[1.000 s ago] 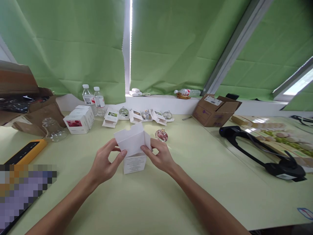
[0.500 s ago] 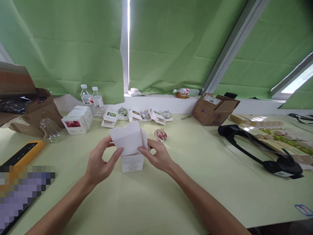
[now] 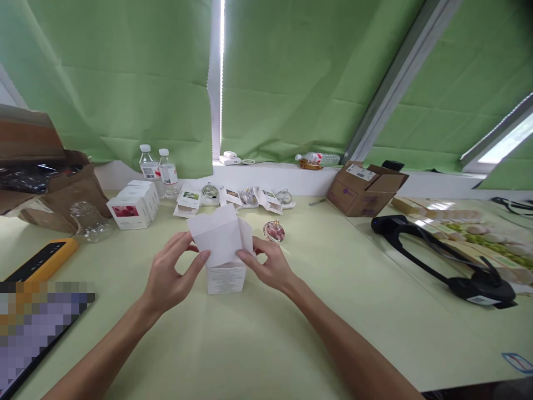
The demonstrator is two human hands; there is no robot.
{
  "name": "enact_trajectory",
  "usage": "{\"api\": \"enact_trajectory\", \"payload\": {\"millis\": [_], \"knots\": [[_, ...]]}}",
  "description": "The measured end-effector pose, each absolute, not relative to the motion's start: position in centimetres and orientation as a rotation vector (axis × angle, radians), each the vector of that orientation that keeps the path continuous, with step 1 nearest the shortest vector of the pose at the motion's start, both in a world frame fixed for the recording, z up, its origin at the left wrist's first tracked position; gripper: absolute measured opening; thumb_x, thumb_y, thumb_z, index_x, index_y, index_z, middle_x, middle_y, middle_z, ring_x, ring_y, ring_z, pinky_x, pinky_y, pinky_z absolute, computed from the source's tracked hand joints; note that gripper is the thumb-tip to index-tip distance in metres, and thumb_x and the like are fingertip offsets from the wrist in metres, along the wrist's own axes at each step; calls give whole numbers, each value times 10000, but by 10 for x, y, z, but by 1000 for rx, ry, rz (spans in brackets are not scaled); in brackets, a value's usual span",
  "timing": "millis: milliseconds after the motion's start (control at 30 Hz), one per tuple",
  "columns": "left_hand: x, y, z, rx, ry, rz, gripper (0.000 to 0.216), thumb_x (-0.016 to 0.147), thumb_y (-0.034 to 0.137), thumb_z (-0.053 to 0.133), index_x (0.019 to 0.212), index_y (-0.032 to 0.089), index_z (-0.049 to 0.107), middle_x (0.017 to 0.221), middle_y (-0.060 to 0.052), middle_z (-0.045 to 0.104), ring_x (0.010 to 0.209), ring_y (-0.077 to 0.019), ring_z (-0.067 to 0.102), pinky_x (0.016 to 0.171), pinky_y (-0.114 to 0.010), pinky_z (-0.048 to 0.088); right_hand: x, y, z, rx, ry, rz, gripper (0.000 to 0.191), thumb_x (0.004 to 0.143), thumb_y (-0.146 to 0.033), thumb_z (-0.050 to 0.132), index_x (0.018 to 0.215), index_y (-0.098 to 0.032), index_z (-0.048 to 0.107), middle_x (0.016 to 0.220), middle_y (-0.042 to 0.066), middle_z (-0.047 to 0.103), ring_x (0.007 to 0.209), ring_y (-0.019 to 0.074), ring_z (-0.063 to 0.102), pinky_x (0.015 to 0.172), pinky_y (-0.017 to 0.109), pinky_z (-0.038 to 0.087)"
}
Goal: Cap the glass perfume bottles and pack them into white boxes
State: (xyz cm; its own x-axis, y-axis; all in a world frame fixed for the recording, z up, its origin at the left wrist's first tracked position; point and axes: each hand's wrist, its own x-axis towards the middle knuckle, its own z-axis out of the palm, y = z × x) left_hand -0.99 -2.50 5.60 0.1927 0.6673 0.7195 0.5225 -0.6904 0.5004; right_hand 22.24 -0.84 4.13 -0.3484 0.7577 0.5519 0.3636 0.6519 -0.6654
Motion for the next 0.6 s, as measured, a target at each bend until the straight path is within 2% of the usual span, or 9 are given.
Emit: {"api": "enact_trajectory", "payload": {"millis": [133, 267, 400, 500, 600], "knots": [[-14, -25, 57, 2232, 1112, 1504, 266, 881, 194, 551, 1143, 235, 579, 1114, -26, 628, 918, -158, 599, 755, -259, 549, 219, -12, 40, -853, -2006, 538, 299, 914, -377, 530, 1144, -203, 610, 825, 25, 653, 684, 131, 562, 583, 238, 456], [-16, -24, 55, 2243, 1063, 1521, 252, 877, 171, 551, 1116, 236, 591, 1081, -22, 624, 925, -158, 590, 734, -250, 546, 219, -11, 35, -843, -2028, 503, 350, 886, -395, 575, 1183, -212, 593, 922, 41, 675, 760, 147, 591, 619, 246, 498], [-17, -22, 54, 2237, 1119, 1523, 233, 877, 187, 554, 1103, 232, 592, 1078, -21, 625, 905, -154, 593, 757, -254, 539, 223, -10, 35, -773, -2040, 365, 498, 854, -396, 617, 1316, -242, 511, 1070, 66, 676, 772, 160, 609, 634, 284, 539], [-18, -20, 55, 2185, 1172, 1488, 221, 891, 230, 540, 1106, 233, 596, 1115, -25, 626, 951, -166, 591, 790, -258, 534, 224, -12, 38, -667, -1999, 331, 448, 906, -315, 543, 1348, -263, 488, 1149, 76, 656, 814, 163, 629, 634, 296, 562], [-20, -17, 56, 2112, 1169, 1426, 232, 905, 271, 526, 1123, 241, 598, 1150, -27, 625, 976, -170, 593, 788, -250, 533, 221, -13, 40, -637, -1958, 310, 379, 916, -239, 522, 1294, -271, 547, 1099, 65, 677, 828, 161, 640, 619, 289, 574]]}}
